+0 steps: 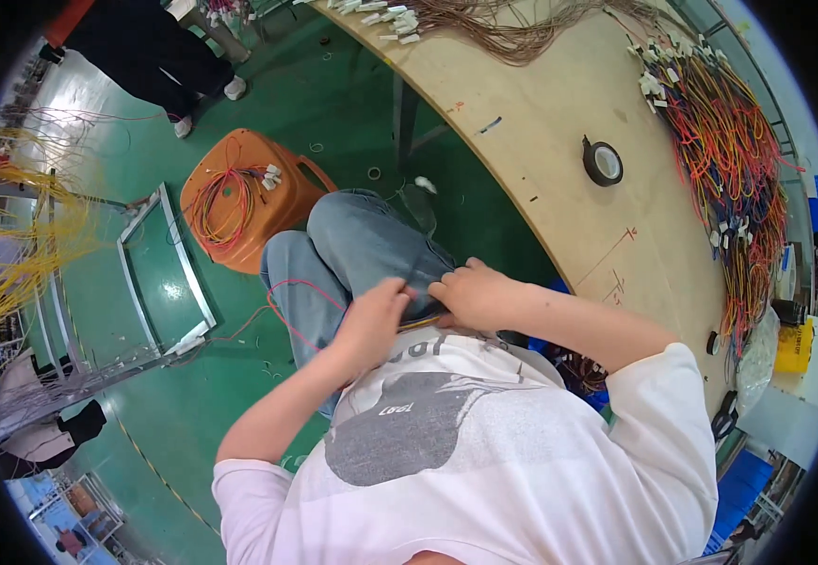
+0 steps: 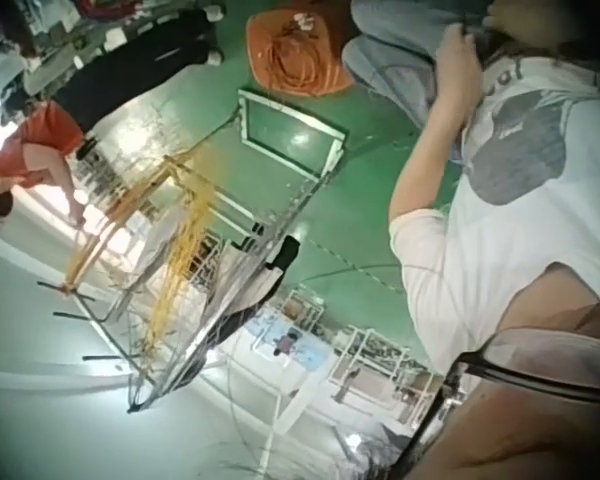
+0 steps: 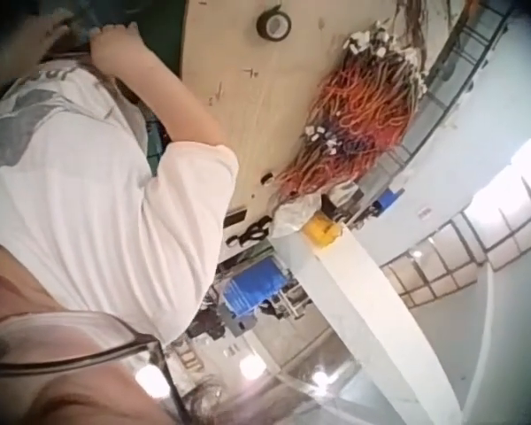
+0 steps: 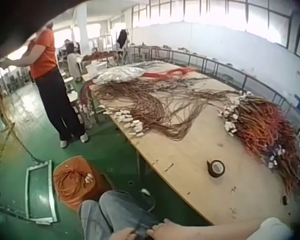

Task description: The worker applies electrical tape to wire bundles and connectors to secure a wire harness.

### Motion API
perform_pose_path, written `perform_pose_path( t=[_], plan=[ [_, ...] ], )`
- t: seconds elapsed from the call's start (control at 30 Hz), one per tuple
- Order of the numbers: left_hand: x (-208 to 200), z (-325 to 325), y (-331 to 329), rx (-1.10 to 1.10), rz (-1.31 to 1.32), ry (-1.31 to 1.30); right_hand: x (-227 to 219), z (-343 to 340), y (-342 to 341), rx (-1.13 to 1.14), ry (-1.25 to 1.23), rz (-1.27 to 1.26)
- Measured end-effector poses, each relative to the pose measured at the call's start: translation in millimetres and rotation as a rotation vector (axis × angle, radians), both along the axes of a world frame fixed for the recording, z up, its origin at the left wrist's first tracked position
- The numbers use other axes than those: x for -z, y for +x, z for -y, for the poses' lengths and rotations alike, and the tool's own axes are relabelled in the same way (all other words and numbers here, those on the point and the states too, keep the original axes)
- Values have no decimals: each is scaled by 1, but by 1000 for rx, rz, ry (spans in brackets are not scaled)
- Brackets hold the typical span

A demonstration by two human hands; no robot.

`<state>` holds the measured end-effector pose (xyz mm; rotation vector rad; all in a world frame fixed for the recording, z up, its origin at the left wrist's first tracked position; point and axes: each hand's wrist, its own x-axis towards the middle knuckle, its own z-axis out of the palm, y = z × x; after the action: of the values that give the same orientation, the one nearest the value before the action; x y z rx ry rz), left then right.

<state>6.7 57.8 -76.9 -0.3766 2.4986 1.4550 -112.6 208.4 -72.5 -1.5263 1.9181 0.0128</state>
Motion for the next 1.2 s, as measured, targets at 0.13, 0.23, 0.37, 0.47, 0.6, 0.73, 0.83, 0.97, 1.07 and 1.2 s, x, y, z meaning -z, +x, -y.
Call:
perform_pose_path(
  t=[0.13,0.23,0.37,0.47,0.6,0.73,0.83,0.97,1.07,1.2],
  plan=[
    [21,-9,13,-22,-62,262,-24,20,-22,-151,112,98],
    [-11,9,11,-61,-92,358,-73,56,-32,-177,92,-10],
    [-60,47,17,-69,-78,362,-113,88,-41,-286,-177,-121],
    [-85,66,29,-113,-203,288,-148,101,-47,-444,-576,-222],
    [-102,74,46,-207,-292,388,-188,129,-75,-529,-808,-355],
    [-122,69,40,-651,-446,566,-190,178,-93,-583,-914,-374],
    [-123,75,37,-896,-633,372,-183,205,-81,-64,-1335,-288],
    [-128,78,42,-1017,-679,-6,-154,213,-43,235,-640,956],
    [-126,71,39,-949,-758,-413,-164,225,21,322,-189,1579],
    [-105,59,66,-1001,-611,-263,-199,245,52,157,-172,1712]
  ],
)
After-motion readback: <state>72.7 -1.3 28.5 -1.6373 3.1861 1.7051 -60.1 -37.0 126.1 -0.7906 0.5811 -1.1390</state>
